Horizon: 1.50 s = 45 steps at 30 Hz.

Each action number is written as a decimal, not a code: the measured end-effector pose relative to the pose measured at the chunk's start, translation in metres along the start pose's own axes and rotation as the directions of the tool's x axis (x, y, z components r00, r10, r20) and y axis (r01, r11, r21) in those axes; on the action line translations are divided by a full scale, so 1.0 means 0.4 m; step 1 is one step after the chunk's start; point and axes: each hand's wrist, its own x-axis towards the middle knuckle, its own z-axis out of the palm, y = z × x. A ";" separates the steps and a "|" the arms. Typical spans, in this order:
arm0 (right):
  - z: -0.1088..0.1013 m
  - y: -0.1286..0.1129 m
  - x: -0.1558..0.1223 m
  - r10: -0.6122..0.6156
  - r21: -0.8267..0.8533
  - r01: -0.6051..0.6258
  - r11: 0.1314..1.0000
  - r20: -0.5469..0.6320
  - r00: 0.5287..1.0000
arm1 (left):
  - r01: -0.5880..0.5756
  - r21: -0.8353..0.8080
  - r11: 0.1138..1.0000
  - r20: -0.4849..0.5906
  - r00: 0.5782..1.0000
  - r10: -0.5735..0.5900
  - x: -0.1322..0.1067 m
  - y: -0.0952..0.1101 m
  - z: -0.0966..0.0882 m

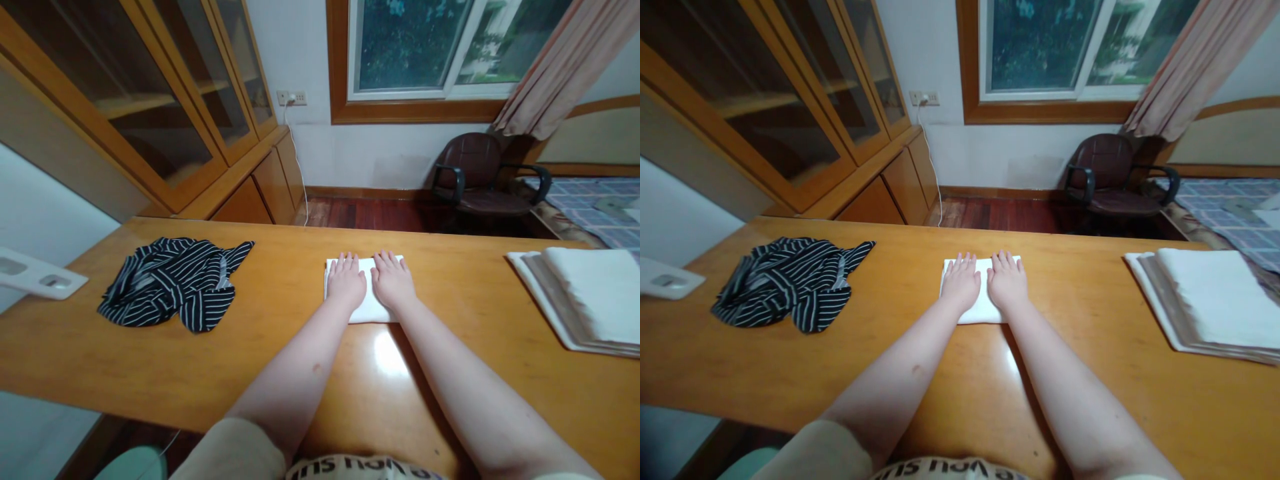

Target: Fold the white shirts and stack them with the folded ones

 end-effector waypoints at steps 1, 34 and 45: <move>0.000 0.003 0.001 0.032 0.007 -0.032 0.999 0.009 0.999 | 0.007 0.002 1.000 0.006 1.000 -0.007 0.001 -0.006 0.002; -0.078 0.160 -0.101 0.166 0.169 -0.125 0.978 -0.252 0.953 | 0.049 0.028 0.998 -0.160 0.986 -0.044 -0.094 -0.109 -0.102; -0.055 0.003 -0.120 -0.209 0.085 0.206 0.975 0.040 0.977 | -0.240 0.029 0.970 0.041 0.970 0.238 -0.125 0.001 -0.019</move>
